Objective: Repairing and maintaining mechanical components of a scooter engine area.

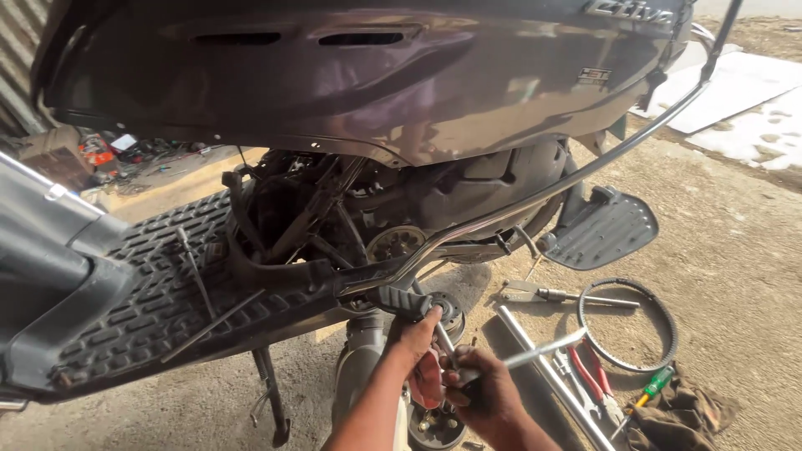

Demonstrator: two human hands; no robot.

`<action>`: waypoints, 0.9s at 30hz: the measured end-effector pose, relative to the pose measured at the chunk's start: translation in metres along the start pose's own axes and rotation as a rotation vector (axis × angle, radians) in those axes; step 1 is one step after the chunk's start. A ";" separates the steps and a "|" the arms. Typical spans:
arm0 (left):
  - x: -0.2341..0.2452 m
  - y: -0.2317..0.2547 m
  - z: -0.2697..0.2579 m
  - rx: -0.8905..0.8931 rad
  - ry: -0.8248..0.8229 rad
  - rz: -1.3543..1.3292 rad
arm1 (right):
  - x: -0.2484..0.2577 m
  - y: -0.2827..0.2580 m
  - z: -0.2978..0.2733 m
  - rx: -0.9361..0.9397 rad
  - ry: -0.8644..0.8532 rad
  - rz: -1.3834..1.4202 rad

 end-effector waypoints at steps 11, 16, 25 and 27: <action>0.001 -0.004 0.004 0.076 0.106 0.132 | -0.017 -0.006 -0.009 0.410 -0.124 -1.015; -0.002 0.008 -0.010 -0.005 0.107 0.176 | 0.011 -0.003 0.011 -0.003 -0.076 -0.149; -0.003 0.036 -0.034 0.100 0.014 0.162 | -0.010 -0.016 -0.005 0.342 -0.079 -0.744; -0.003 0.034 -0.033 0.163 0.045 0.157 | -0.014 -0.020 -0.003 0.737 -0.295 -1.422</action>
Point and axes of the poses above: each hand's wrist, its own z-axis towards the middle knuckle, its own x-axis out of the back of the hand, y = z × x, the point moved 1 cm from there along z, towards the middle knuckle, and after that the axes turned 10 degrees about x, right-handed, at the moved point
